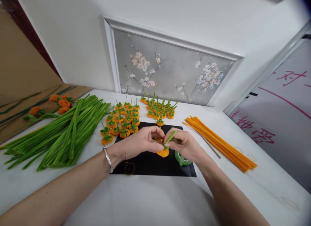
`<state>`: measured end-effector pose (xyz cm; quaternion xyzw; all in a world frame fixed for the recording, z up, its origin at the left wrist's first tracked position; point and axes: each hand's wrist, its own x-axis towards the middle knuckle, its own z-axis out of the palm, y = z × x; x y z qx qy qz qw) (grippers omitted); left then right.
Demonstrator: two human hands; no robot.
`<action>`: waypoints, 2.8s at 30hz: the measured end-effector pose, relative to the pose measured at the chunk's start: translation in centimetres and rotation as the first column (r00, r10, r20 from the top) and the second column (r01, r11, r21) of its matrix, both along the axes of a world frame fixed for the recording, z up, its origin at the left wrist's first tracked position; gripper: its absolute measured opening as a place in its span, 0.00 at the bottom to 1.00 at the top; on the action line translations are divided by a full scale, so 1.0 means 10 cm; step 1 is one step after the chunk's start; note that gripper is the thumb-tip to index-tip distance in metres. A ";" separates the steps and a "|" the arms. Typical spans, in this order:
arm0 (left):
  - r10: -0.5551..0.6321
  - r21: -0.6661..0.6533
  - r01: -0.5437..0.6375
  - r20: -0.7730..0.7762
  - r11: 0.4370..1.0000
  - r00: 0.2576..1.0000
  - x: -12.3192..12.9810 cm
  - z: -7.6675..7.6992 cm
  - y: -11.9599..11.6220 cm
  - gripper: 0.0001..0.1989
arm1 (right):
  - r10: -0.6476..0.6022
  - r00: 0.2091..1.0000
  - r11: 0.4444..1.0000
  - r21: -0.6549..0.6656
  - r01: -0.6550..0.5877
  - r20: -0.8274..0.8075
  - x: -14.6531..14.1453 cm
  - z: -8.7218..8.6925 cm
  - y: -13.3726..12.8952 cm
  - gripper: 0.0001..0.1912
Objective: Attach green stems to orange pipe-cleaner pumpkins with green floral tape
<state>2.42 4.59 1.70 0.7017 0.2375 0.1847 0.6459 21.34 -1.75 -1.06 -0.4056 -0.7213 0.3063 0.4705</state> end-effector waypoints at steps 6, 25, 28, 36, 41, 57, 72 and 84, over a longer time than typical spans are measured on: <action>-0.059 0.061 0.052 0.126 0.997 0.990 0.01 -0.01 -0.02 0.16 | -0.228 0.960 0.974 0.056 0.221 0.163 -0.08 0.00 -0.04 0.03; -0.017 -0.100 0.035 0.176 0.994 0.984 0.02 -0.05 -0.06 0.11 | -0.247 0.962 0.934 0.292 0.204 0.120 -0.01 0.07 -0.04 0.04; -0.033 -0.125 0.050 0.132 0.991 0.991 0.00 -0.05 -0.06 0.12 | -0.268 0.954 0.917 0.338 0.211 0.131 -0.06 0.09 -0.07 0.06; 0.105 0.390 -0.175 0.195 0.904 0.975 0.07 -0.04 -0.16 0.19 | -0.377 0.920 0.905 0.253 0.342 0.107 -0.11 0.07 -0.10 0.05; 0.146 0.350 -0.212 0.206 0.912 0.968 0.12 -0.11 -0.18 0.08 | -0.403 0.906 0.891 0.279 0.357 0.129 -0.13 0.07 -0.10 0.05; 0.235 -0.278 -0.187 0.148 0.942 0.961 0.13 -0.04 -0.18 0.12 | -0.576 0.740 0.803 0.412 0.431 0.348 -0.27 0.09 -0.19 0.09; 0.148 0.009 -0.148 -0.029 0.989 0.989 0.03 -0.19 0.09 0.12 | -0.193 0.981 0.938 -0.288 0.194 0.032 0.00 -0.07 0.01 0.12; 0.069 0.234 -0.024 -0.186 0.972 0.980 -0.03 -0.14 0.18 0.10 | -0.466 0.695 0.852 0.490 0.185 0.548 -0.05 -0.15 0.01 0.09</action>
